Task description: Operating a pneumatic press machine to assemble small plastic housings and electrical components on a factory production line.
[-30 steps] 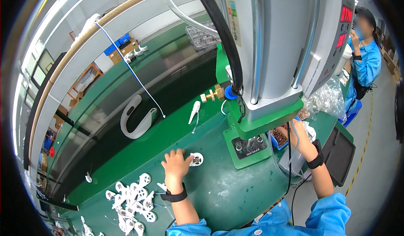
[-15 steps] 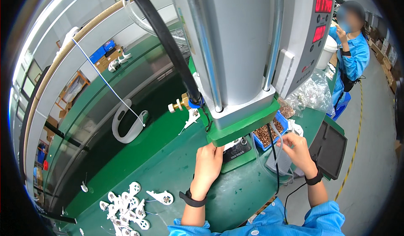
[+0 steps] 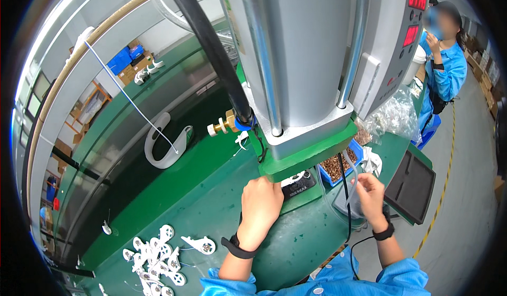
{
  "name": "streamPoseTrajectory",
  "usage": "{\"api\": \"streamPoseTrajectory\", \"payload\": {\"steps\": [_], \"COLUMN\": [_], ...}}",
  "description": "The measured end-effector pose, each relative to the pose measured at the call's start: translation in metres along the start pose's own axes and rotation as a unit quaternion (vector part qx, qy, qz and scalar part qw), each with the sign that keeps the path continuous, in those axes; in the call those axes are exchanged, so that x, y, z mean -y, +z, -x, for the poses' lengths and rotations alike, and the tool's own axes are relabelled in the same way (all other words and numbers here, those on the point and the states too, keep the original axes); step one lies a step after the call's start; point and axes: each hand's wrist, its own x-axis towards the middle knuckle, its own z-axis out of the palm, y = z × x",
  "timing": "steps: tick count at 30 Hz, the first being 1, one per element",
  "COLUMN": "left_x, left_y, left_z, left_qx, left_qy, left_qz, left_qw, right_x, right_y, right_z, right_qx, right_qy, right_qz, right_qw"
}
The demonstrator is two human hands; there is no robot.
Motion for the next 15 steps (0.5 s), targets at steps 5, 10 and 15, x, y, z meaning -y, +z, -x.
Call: {"api": "streamPoseTrajectory", "payload": {"steps": [5,10,15], "left_x": [0.001,0.001,0.011], "left_y": [-0.001,0.003,0.007], "left_z": [0.013,0.015,0.014], "left_qx": [-0.003,-0.004,-0.029], "left_qy": [-0.046,-0.109,-0.038], "left_qz": [0.117,0.223,0.215], "left_qw": [0.992,0.969,0.975], "right_x": [-0.008,-0.008,0.015], "right_y": [0.006,0.004,-0.004], "right_z": [0.008,0.003,-0.009], "right_qx": [-0.062,-0.046,0.017], "right_qy": [0.031,0.02,0.087], "right_qz": [-0.084,-0.091,-0.2], "right_qw": [0.994,0.995,0.976]}}
